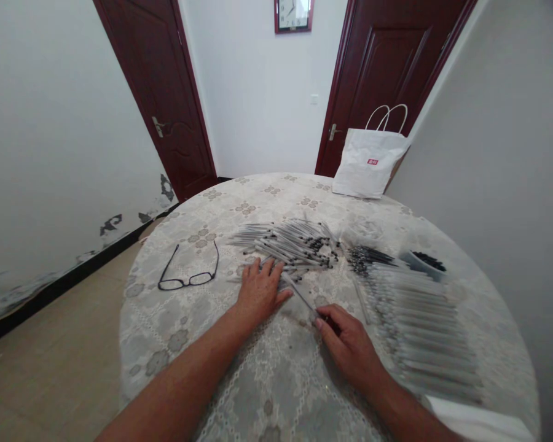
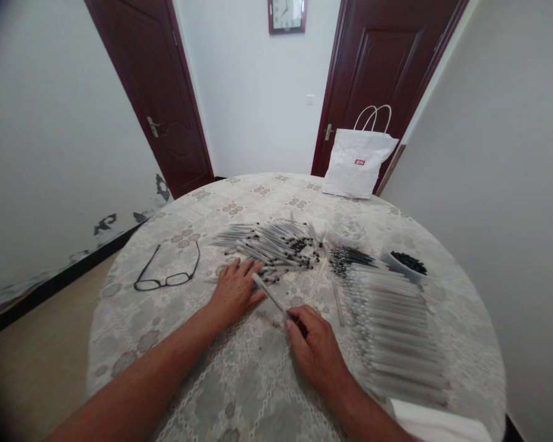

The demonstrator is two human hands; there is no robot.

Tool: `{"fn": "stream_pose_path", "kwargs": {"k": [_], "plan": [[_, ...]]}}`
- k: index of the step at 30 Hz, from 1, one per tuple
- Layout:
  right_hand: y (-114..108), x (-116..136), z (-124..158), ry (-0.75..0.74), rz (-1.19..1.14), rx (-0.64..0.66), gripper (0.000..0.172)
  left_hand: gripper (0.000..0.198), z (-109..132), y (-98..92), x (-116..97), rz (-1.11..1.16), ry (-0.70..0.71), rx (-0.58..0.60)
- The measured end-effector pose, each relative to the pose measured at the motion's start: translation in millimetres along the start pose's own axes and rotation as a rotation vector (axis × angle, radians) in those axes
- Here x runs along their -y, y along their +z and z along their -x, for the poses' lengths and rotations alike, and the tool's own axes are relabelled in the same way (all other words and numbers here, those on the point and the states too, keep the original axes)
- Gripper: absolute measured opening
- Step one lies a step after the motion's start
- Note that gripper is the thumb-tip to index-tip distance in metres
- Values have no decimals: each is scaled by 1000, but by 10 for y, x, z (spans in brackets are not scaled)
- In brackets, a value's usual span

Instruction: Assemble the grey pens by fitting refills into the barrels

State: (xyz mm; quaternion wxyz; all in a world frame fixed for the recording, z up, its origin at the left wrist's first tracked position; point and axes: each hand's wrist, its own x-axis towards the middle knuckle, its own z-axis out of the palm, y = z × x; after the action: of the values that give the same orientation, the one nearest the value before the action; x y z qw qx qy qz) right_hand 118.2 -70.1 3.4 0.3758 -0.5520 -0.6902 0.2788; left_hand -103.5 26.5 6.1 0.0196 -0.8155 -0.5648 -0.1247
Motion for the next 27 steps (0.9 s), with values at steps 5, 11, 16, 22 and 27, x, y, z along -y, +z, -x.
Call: {"fn": "stream_pose_path", "kwargs": {"k": [5, 11, 16, 22, 27], "plan": [[4, -24, 13, 51, -19, -16, 27, 65, 21, -145, -15, 21, 1, -36], [29, -84, 16, 102, -57, -48, 37, 40, 216, -487, -128, 394, -2, -124], [42, -72, 39, -13, -7, -116, 35, 32, 441, -548, -341, 963, -151, -27], [30, 16, 64, -211, 14, -100, 31, 31, 480, -475, -568, 1531, -349, 137], [11, -16, 51, -28, -83, -151, 37, 35, 438, -451, -591, 1715, -460, 93]]}}
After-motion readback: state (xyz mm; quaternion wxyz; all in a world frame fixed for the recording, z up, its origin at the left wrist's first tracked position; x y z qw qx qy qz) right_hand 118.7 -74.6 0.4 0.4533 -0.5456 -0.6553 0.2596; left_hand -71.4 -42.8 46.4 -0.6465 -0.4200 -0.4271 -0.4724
